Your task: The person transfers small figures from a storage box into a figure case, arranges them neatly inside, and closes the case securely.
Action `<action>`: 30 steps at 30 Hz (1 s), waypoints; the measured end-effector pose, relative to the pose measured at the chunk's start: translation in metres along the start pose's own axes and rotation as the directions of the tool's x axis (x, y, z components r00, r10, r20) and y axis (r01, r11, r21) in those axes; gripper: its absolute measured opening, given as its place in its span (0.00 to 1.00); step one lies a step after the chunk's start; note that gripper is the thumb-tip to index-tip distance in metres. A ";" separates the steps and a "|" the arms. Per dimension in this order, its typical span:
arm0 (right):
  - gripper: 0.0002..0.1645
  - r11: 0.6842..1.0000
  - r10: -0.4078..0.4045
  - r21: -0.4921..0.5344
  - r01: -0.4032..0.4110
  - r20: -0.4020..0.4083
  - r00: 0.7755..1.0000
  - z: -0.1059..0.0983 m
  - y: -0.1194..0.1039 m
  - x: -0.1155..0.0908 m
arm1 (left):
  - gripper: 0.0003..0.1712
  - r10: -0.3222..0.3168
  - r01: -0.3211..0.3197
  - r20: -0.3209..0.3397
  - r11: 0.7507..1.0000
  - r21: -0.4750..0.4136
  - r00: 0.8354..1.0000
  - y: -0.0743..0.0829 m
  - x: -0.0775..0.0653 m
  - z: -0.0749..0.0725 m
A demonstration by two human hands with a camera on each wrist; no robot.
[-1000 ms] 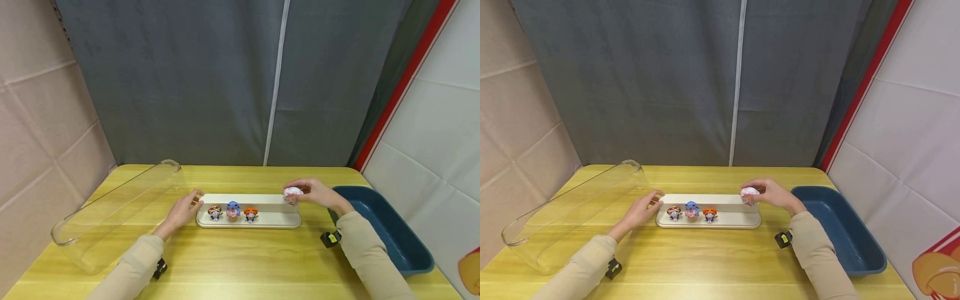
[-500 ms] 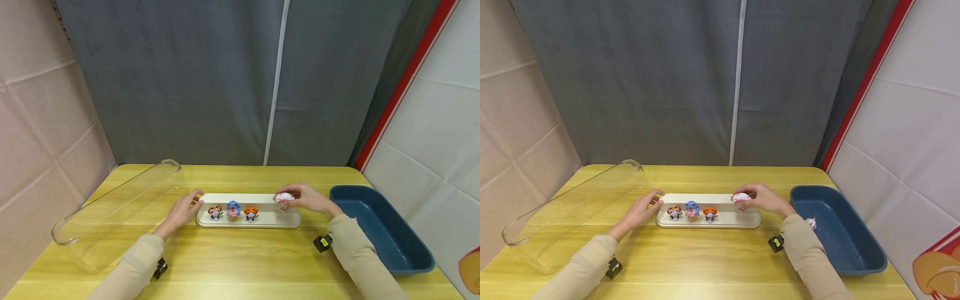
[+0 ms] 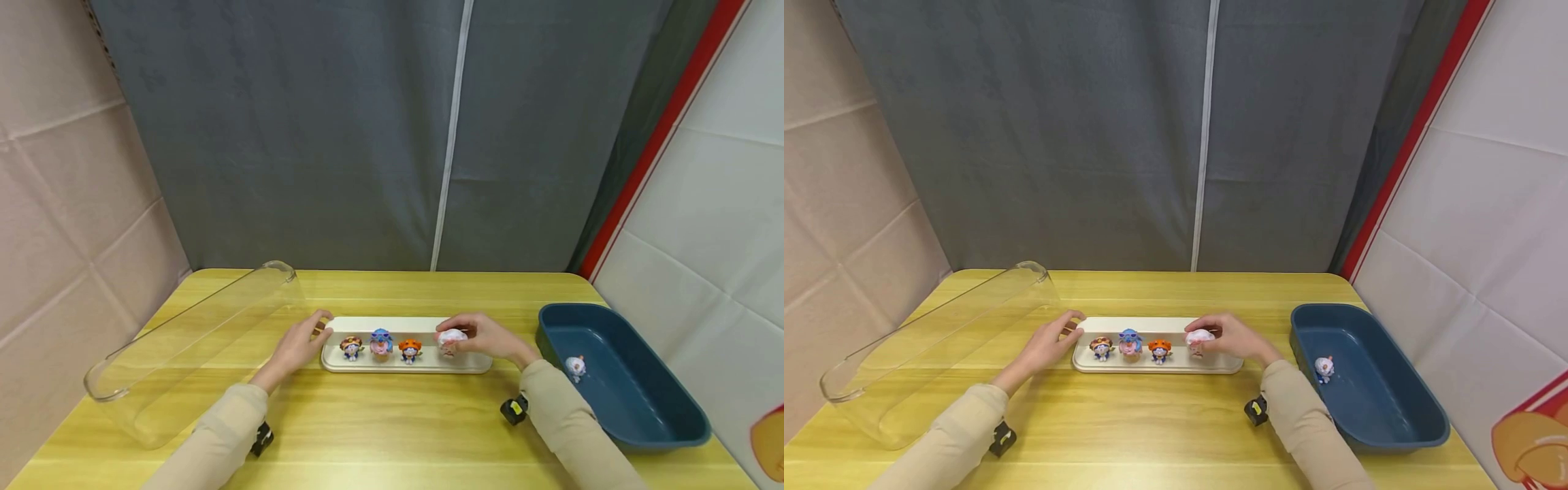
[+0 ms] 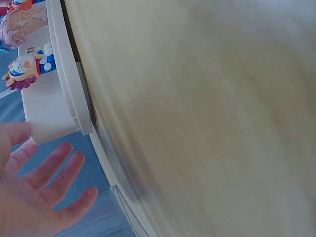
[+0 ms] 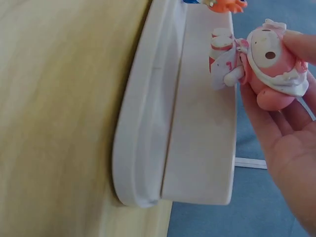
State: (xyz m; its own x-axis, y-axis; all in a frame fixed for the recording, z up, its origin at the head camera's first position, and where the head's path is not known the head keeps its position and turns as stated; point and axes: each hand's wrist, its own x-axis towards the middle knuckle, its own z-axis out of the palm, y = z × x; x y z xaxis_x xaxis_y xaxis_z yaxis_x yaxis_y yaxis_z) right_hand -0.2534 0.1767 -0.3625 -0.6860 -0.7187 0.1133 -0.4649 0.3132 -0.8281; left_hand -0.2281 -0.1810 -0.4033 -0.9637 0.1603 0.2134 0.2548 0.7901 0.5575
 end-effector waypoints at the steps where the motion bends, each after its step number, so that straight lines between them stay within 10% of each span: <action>1: 0.19 1.000 -0.005 0.011 0.005 -0.001 1.000 0.001 -0.004 -0.001 | 0.15 0.000 0.000 0.001 1.000 0.000 1.000 0.000 0.000 0.000; 20: 0.17 0.982 -0.172 -0.090 0.165 -0.071 0.983 0.025 0.014 0.004 | 0.15 -0.008 0.008 0.009 1.000 -0.008 1.000 0.000 0.000 0.000; 30: 0.18 0.979 -0.123 -0.175 0.104 -0.101 0.987 0.029 0.022 0.002 | 0.15 0.002 -0.002 0.009 1.000 -0.014 1.000 -0.002 0.000 0.001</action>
State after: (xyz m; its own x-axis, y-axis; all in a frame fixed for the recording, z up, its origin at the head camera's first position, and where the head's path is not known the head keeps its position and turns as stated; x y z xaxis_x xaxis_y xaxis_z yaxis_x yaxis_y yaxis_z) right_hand -0.2491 0.1640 -0.3959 -0.6767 -0.6853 0.2692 -0.6244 0.3404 -0.7030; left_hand -0.2292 -0.1823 -0.4049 -0.9638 0.1673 0.2074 0.2579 0.7815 0.5681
